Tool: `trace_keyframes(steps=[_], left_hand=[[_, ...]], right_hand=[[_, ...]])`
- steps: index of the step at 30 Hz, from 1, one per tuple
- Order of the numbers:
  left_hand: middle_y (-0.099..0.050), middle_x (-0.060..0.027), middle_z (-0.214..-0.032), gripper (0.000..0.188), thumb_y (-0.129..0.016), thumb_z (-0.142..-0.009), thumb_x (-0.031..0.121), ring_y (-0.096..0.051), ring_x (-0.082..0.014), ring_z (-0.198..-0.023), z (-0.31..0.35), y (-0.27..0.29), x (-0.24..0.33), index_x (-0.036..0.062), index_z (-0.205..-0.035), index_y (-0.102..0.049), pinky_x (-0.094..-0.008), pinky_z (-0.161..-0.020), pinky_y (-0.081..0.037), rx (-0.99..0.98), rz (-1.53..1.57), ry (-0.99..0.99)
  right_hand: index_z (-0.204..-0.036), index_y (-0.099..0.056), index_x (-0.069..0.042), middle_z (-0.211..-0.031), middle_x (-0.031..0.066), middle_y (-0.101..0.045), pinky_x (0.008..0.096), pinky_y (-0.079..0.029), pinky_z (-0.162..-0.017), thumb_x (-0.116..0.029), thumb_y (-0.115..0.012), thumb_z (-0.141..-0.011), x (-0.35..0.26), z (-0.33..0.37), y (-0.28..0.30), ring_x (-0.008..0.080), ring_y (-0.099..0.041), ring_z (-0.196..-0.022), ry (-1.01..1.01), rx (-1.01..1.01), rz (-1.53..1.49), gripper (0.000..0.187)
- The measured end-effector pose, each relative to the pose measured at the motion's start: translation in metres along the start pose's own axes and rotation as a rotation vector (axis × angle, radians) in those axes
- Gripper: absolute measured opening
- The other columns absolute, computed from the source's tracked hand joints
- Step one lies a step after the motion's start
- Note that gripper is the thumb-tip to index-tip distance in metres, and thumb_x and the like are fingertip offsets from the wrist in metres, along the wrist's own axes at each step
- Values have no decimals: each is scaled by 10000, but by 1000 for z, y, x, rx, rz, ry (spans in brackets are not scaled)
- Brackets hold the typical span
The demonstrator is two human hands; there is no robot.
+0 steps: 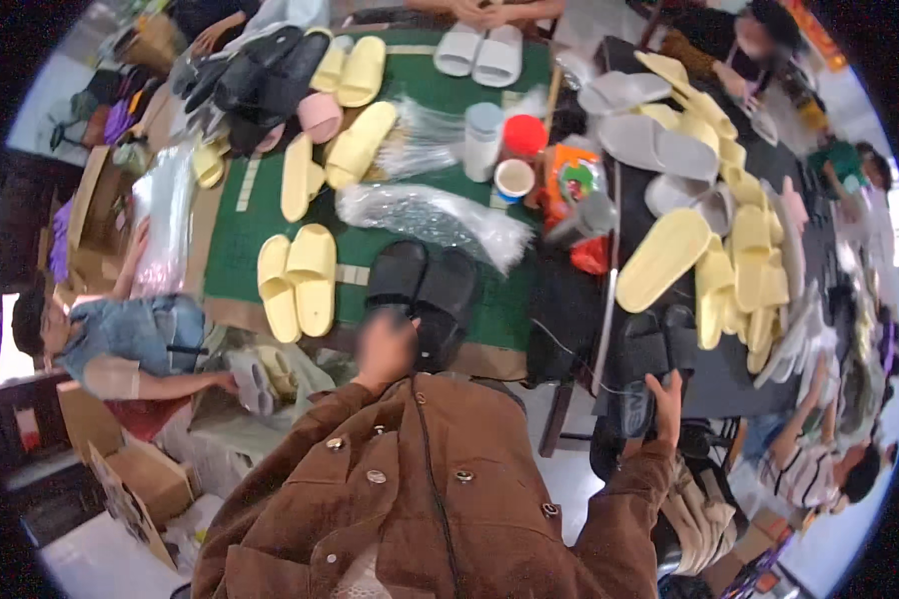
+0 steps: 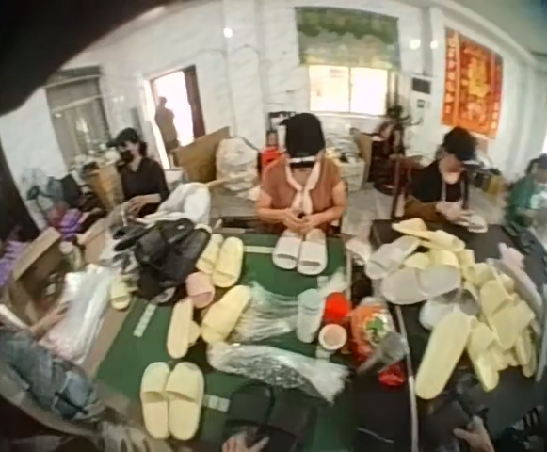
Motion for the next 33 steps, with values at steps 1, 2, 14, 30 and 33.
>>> trace_keyframes(steps=[1,2,14,30,33], left_hand=[[-416,-223,-1225,590,-677,-730,154,-404,-391,-1133,0,-6,-3,194,-1286,-483,-481,-907,-356,16,-60,-28],[-410,-228,-1236,607,-680,-734,167,-403,-391,-1135,0,-11,-6,193,-1300,-463,-484,-908,-356,28,-57,-41],[-475,-140,-1251,547,-630,-704,115,-486,-310,-1055,-14,1,-57,81,-1230,-484,-449,-826,-399,4,-188,127],[-416,-140,-1370,446,-512,-794,84,-473,-397,-1113,-20,59,-244,132,-1235,-552,-475,-900,-434,70,-245,524],[-341,-149,-1425,459,-509,-836,149,-372,-421,-1236,-24,67,-267,129,-1295,-501,-473,-988,-370,-16,-146,646]], right_hand=[[-1394,-247,48,-1433,171,-292,354,-310,-1028,-223,-693,-789,-1,-2,-1,284,-330,-1298,-36,-68,-38,799],[-1377,-272,63,-1415,161,-322,347,-307,-1026,-209,-685,-786,-2,-5,-3,286,-351,-1281,-75,-136,-76,771],[-1179,-492,31,-1106,248,-529,441,-373,-891,5,-514,-744,27,-47,0,436,-471,-1032,392,263,500,436],[-1119,-530,57,-1071,218,-533,353,-419,-851,102,-456,-644,-59,89,-59,374,-519,-963,546,306,209,482],[-870,-521,78,-921,233,-518,429,-422,-786,50,-495,-640,-102,97,-104,403,-501,-869,636,271,450,234]])
Point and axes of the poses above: each hand's wrist, its own z-axis away from the middle knuckle, its own y-axis out of the back of the hand, x = y × z, the point moved 3 cm from there along -z, towards the middle knuckle
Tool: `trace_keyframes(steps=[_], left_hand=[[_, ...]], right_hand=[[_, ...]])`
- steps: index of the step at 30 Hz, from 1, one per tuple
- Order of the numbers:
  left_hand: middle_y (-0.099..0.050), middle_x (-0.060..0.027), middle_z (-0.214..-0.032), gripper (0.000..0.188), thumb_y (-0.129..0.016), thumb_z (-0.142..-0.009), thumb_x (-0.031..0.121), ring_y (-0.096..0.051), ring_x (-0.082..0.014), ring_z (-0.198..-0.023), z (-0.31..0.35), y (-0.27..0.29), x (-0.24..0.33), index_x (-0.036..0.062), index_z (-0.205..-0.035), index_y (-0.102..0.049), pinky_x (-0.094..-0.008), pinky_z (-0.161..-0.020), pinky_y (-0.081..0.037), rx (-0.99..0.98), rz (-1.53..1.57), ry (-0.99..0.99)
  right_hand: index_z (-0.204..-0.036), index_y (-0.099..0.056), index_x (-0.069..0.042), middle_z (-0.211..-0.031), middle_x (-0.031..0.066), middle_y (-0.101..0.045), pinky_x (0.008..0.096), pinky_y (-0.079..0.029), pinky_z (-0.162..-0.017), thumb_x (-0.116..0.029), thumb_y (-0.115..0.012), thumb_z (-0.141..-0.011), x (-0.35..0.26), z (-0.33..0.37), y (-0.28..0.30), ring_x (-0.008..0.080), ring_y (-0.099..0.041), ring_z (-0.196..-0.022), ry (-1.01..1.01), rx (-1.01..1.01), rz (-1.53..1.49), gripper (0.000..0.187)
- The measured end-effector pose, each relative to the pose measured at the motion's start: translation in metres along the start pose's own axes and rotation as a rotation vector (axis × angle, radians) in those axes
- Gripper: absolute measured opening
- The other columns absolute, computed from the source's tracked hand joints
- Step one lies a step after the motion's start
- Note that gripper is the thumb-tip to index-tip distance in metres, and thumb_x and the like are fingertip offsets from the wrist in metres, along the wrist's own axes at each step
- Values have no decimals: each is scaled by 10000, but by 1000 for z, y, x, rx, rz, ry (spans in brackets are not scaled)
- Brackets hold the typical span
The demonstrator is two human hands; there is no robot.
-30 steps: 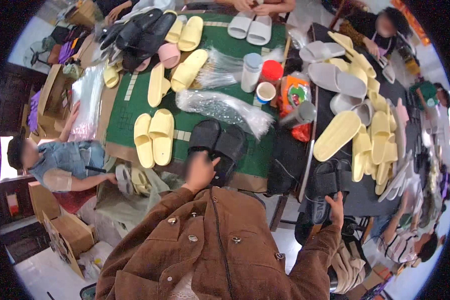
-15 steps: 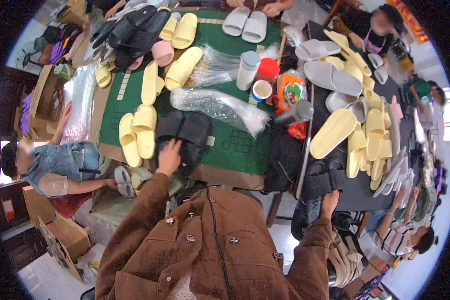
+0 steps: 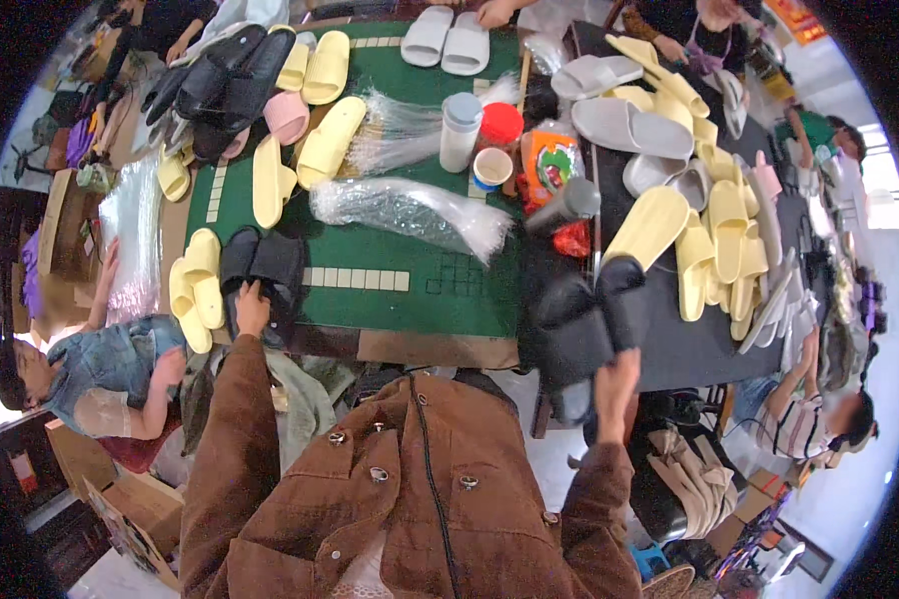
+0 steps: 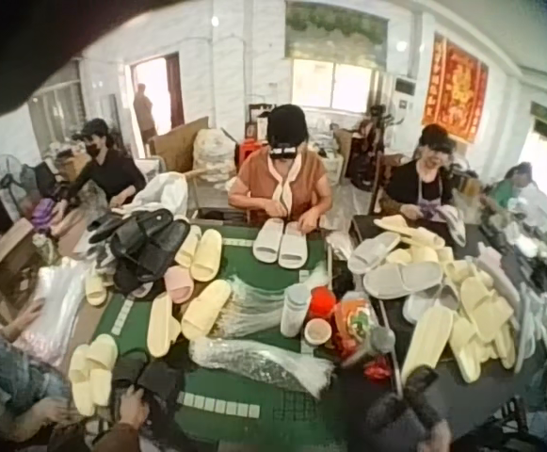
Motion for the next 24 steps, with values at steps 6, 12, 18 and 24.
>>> trace_keyframes(steps=[6,12,18,24], left_hand=[[-175,-265,-1458,538,-540,-833,234,-209,-466,-1304,-15,-9,-17,14,-1314,-444,-503,-1045,-262,-37,129,133],[-163,-252,-1454,553,-604,-812,175,-176,-452,-1315,33,-12,29,23,-1315,-432,-526,-1026,-270,356,183,16],[-283,-275,-1388,503,-562,-815,112,-274,-427,-1271,76,-32,84,9,-1292,-440,-463,-1058,-220,267,396,-260],[-262,-276,-1400,568,-517,-882,143,-256,-430,-1280,102,-49,144,9,-1386,-292,-477,-1050,-243,5,597,-302]], right_hand=[[-772,-486,60,-901,274,-521,494,-410,-777,-8,-592,-676,-119,-47,-114,462,-493,-873,143,-149,-184,159],[-876,-495,69,-945,274,-522,493,-396,-782,-92,-559,-785,-162,-25,-231,464,-493,-909,-21,-231,-404,196],[-1125,-516,34,-1044,215,-526,407,-428,-844,-146,-572,-805,-139,14,-283,337,-529,-982,-60,-601,-482,371],[-1164,-519,20,-1148,179,-510,352,-483,-820,19,-489,-806,-113,9,-239,263,-637,-883,-82,-671,-634,360]])
Point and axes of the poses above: each hand's wrist, its own z-axis away from the middle knuckle, its own y-axis out of the back of the hand, x = y × z, the point moved 3 cm from there along -z, towards the middle knuckle
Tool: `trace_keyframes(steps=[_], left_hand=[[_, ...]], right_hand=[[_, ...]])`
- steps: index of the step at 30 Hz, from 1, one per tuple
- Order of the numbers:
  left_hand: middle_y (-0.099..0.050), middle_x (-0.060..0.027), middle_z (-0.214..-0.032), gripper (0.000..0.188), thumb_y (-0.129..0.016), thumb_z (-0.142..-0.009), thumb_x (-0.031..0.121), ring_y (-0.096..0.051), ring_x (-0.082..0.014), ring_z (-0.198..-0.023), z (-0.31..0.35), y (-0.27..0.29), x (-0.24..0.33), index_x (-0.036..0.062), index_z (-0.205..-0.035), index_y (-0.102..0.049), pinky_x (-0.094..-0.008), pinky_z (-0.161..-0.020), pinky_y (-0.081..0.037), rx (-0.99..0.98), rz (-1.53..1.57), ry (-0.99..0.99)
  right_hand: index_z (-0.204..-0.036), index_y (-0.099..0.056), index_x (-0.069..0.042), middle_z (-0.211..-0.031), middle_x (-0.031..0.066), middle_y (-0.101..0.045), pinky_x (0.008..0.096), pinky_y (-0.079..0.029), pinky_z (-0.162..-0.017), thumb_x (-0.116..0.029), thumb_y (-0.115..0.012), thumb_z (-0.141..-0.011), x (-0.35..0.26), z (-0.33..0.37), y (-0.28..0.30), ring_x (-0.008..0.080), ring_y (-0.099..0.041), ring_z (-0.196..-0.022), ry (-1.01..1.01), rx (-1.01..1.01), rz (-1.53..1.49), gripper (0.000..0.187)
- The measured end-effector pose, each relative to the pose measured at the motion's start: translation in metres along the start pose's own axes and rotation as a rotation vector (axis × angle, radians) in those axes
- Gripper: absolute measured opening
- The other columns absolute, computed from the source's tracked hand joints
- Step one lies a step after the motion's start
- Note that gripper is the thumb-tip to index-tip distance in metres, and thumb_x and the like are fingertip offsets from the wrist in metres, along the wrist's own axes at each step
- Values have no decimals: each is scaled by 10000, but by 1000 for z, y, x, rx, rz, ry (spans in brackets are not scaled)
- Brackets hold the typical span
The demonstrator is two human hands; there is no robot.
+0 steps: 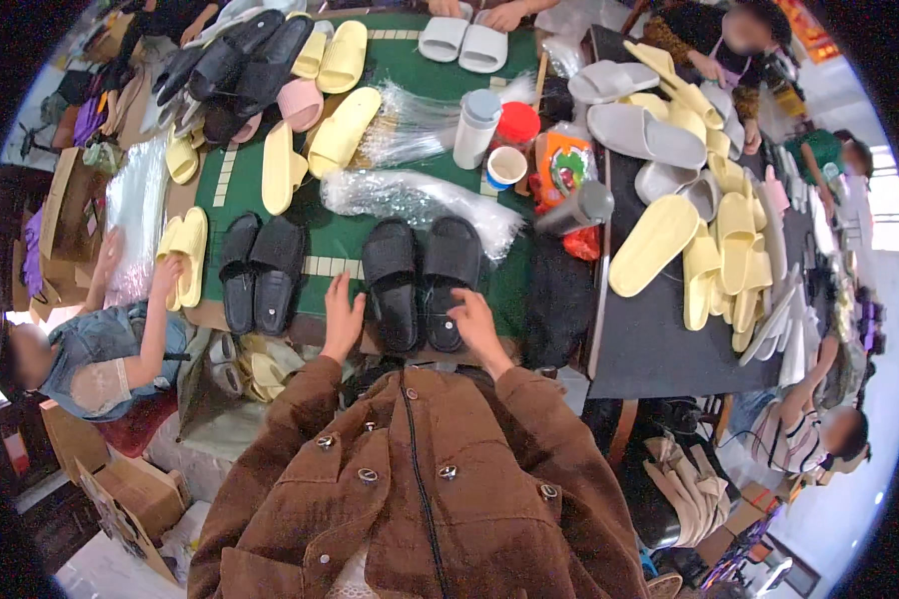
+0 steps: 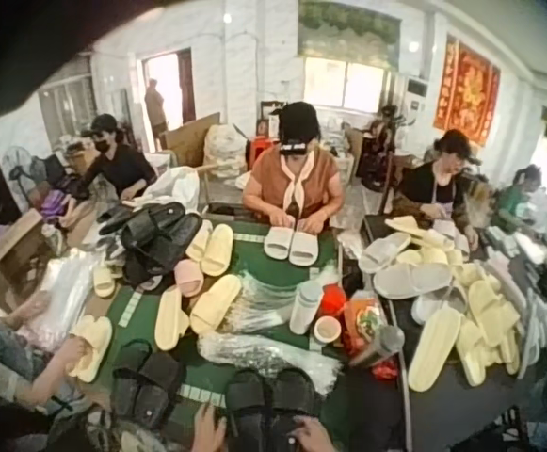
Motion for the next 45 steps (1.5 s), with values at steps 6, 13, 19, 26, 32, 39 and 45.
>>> trace_keyframes(steps=[6,13,19,26,32,39,45], left_hand=[[-204,-345,-1391,678,-613,-839,166,-212,-504,-1282,-26,-26,61,202,-1424,-272,-519,-1016,-281,-52,22,-87],[-132,-353,-1401,667,-633,-774,32,-196,-528,-1277,-24,-37,50,192,-1358,-355,-528,-1013,-289,-104,-82,-76],[-84,-293,-1448,657,-613,-796,50,-139,-495,-1323,6,-9,31,215,-1366,-331,-529,-1040,-262,-110,-127,-142],[-192,-287,-1415,644,-646,-785,83,-242,-464,-1291,-1,2,37,156,-1355,-357,-501,-1027,-304,-198,-194,-155],[-333,-243,-1340,595,-641,-798,159,-345,-423,-1218,22,8,39,49,-1325,-386,-484,-989,-350,-66,-260,-260],[-354,-217,-1332,550,-634,-794,205,-357,-407,-1217,22,-2,55,65,-1288,-437,-463,-979,-368,-98,-167,-236],[-458,-181,-1229,377,-580,-821,84,-479,-348,-1085,27,5,77,26,-1187,-510,-419,-890,-427,0,-144,-383]], right_hand=[[-1236,-460,23,-1237,172,-476,319,-511,-828,39,-344,-906,42,-5,33,240,-622,-950,-94,92,-254,350],[-1366,-372,-25,-1288,213,-456,321,-530,-730,63,-447,-800,19,-37,20,217,-654,-799,-104,-10,-92,578],[-1385,-342,-38,-1283,216,-476,342,-494,-823,55,-419,-819,37,-3,-3,220,-657,-858,-100,-206,-45,579],[-1441,-192,-92,-1276,220,-425,375,-496,-869,82,-386,-872,61,-15,14,271,-624,-922,-54,-34,-476,625],[-1403,-37,-70,-1187,258,-477,372,-515,-850,-19,-403,-935,18,-11,48,286,-621,-932,-107,104,-636,597],[-1115,-534,10,-970,125,-617,309,-532,-753,-197,-414,-976,1,-5,37,201,-641,-866,-226,20,-526,277],[-1225,-490,-7,-905,109,-620,284,-505,-710,-231,-389,-983,18,4,21,162,-627,-805,-266,-110,-414,344]])
Point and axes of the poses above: each hand's wrist, its own z-axis away from the middle knuckle, its own y-axis out of the back of the hand, x = y × z, the point moved 3 cm from there along -z, towards the middle knuckle
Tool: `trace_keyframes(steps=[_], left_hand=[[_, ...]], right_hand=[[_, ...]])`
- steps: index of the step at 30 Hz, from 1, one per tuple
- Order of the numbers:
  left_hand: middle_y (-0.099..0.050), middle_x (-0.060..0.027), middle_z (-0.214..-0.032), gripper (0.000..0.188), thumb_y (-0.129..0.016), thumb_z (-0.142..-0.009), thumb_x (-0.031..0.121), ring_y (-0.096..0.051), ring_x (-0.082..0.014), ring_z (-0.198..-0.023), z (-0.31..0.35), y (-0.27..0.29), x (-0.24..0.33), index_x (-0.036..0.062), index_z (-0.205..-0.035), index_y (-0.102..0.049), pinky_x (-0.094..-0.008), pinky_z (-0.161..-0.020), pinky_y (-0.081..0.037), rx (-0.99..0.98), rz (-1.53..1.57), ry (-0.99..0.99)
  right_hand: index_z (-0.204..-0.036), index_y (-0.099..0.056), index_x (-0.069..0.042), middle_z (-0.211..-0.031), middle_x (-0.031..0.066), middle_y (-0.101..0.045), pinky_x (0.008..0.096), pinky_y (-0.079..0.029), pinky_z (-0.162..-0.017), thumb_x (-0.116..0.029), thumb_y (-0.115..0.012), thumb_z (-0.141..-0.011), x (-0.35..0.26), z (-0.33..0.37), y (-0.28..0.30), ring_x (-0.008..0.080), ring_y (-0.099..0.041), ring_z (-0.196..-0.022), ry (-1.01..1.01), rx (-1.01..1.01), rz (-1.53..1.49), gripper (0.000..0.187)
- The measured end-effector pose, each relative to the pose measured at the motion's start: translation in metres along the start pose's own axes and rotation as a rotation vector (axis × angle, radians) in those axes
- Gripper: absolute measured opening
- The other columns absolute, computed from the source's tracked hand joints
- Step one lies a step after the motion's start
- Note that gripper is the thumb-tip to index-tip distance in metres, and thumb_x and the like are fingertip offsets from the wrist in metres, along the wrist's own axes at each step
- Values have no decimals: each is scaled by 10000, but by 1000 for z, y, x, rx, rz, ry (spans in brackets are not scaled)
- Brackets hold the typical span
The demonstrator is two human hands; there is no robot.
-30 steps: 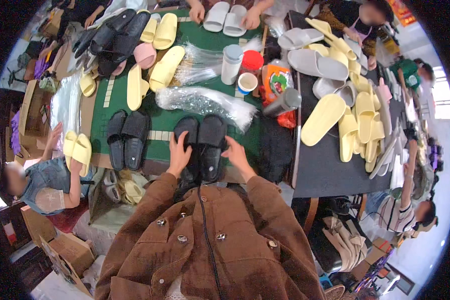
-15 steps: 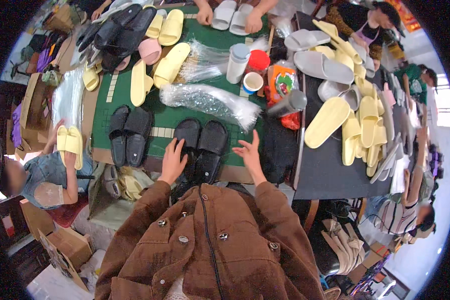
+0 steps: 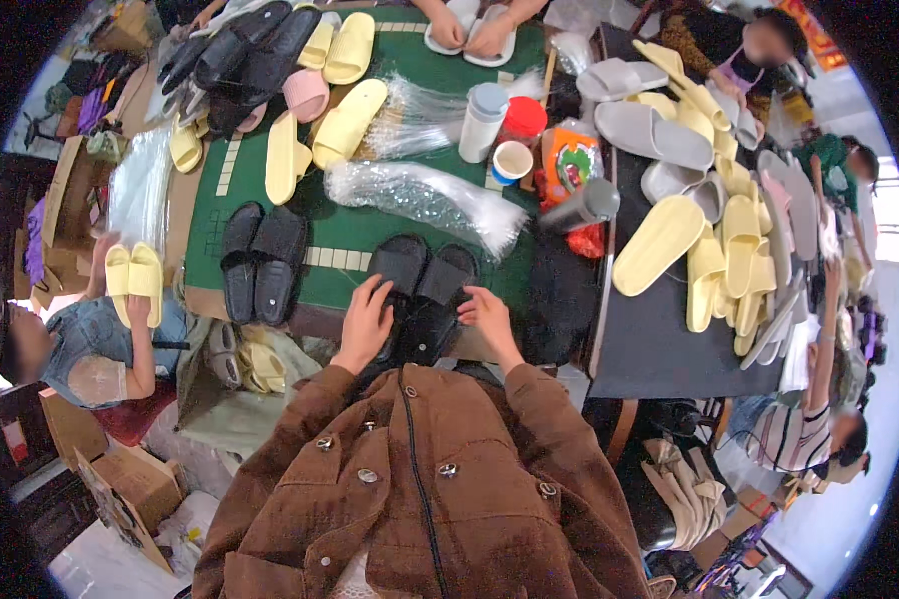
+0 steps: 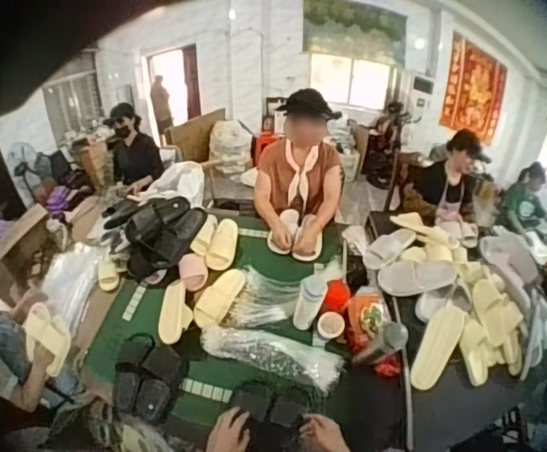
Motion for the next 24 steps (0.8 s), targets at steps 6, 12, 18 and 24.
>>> trace_keyframes(steps=[6,12,18,24], left_hand=[[-591,-130,-961,291,-583,-828,86,-594,-226,-723,15,-9,14,-11,-1100,-551,-332,-644,-466,-242,381,187],[-596,-119,-991,279,-569,-829,81,-589,-200,-722,13,-26,33,-4,-1094,-575,-331,-663,-472,-581,747,410],[-495,-101,-917,31,-594,-801,63,-553,-316,-841,24,16,2,38,-815,-606,-407,-677,-458,-187,122,34],[-588,-115,-707,330,-586,-866,164,-565,-187,-608,13,19,25,90,-1185,-547,-316,-598,-444,-339,458,297]], right_hand=[[-958,-474,-43,-924,101,-643,286,-492,-701,-228,-383,-987,-27,21,-43,172,-625,-799,-98,-190,-112,208],[-1028,-507,-67,-974,81,-619,298,-492,-733,-208,-435,-973,-57,34,-69,185,-618,-868,-51,-171,-519,168],[-1023,-571,-99,-734,-11,-570,199,-404,-592,-262,-477,-960,-61,38,9,59,-512,-626,61,123,-266,198],[-1033,-553,-90,-775,-1,-590,205,-391,-594,-233,-453,-970,-70,53,-11,62,-518,-646,54,-10,-321,186]])
Point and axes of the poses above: each hand's wrist, its own z-axis away from the middle knuckle, its own y-axis out of the back of the hand, x = y × z, the point moved 3 cm from there along -z, towards the middle knuckle
